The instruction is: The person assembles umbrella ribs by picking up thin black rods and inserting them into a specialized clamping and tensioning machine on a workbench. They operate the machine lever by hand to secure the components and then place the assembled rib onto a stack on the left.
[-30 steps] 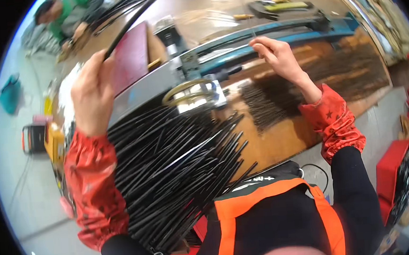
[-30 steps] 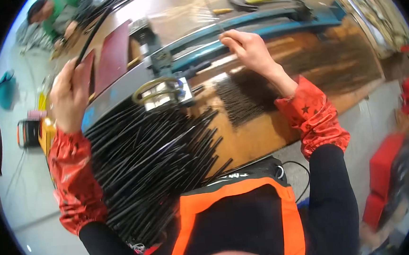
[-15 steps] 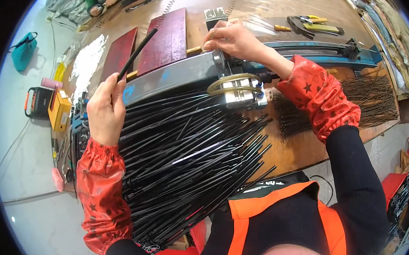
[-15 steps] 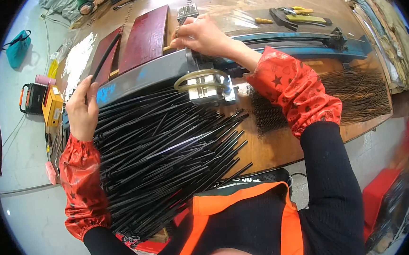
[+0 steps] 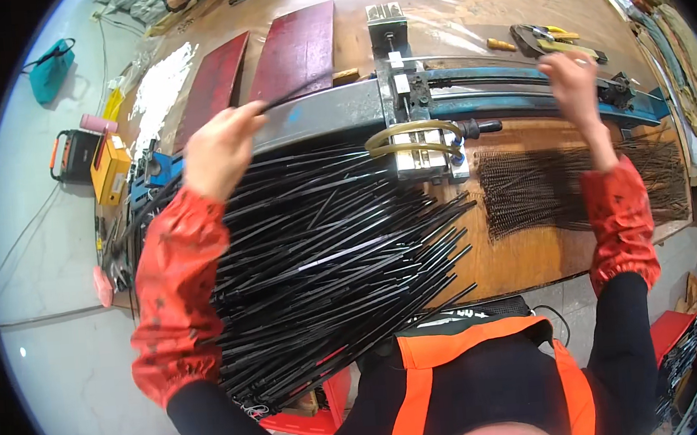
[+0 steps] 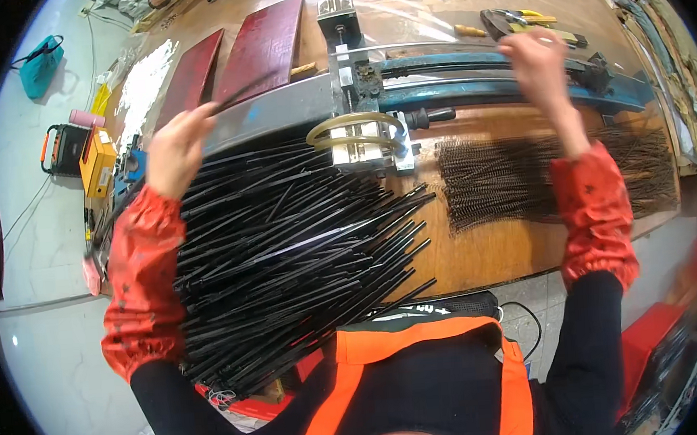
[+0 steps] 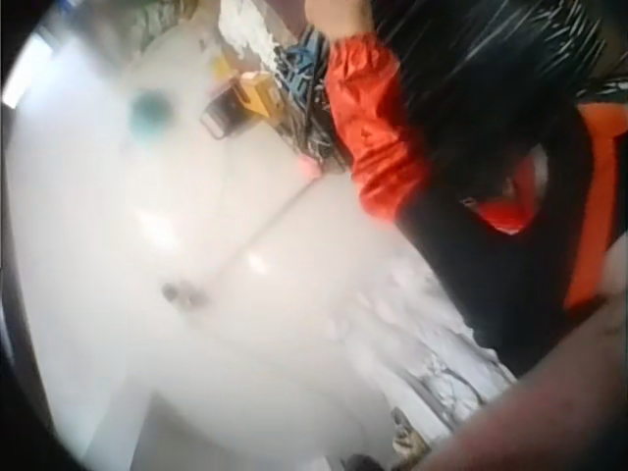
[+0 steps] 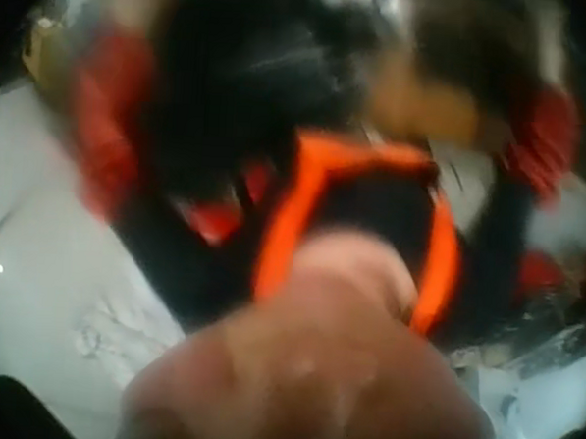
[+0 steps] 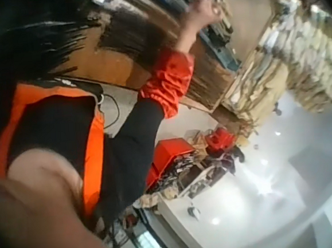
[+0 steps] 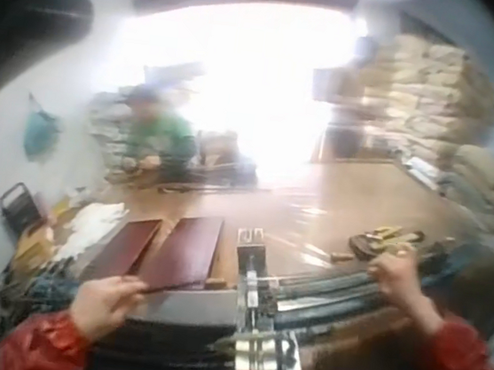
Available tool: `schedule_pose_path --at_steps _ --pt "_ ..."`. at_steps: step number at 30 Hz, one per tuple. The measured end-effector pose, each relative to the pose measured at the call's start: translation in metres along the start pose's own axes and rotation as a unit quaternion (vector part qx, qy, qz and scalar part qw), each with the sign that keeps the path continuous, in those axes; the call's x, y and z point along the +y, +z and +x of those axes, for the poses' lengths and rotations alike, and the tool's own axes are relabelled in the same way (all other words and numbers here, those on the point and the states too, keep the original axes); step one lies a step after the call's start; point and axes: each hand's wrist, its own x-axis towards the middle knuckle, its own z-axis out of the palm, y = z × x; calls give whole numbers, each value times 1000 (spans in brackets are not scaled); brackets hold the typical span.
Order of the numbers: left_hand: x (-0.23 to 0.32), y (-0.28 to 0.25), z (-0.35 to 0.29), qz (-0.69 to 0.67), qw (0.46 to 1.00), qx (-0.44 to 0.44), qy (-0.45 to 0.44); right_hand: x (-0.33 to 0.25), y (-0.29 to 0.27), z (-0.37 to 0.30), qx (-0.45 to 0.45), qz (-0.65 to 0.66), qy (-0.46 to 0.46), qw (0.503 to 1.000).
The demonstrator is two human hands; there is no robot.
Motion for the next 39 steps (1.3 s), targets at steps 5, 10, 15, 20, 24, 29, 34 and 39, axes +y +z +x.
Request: schedule_pose_path --at_steps 5,10,15,20,24,29,34,39 --pt "54 79 70 -63 995 -44 65 50 -26 -35 3 -4 24 1000" --pt "59 98 77 -42 996 -70 19 61 -11 -55 22 59 72 995" --pt "52 104 65 -93 994 -59 17 65 0 -58 -22 31 83 996" --pt "55 103 66 -154 987 -17 -30 55 2 -53 25 38 62 997" --pt "53 104 75 -139 990 -16 -11 61 0 -61 29 48 99 993" --pt "46 108 83 -127 989 -65 41 26 -26 -49 19 84 118 989" --pt "61 114 72 -1 998 -69 -4 -69 -27 -42 16 72 -5 997" --pt "70 113 84 18 995 -95 -21 -101 -34 -51 -9 161 16 987"
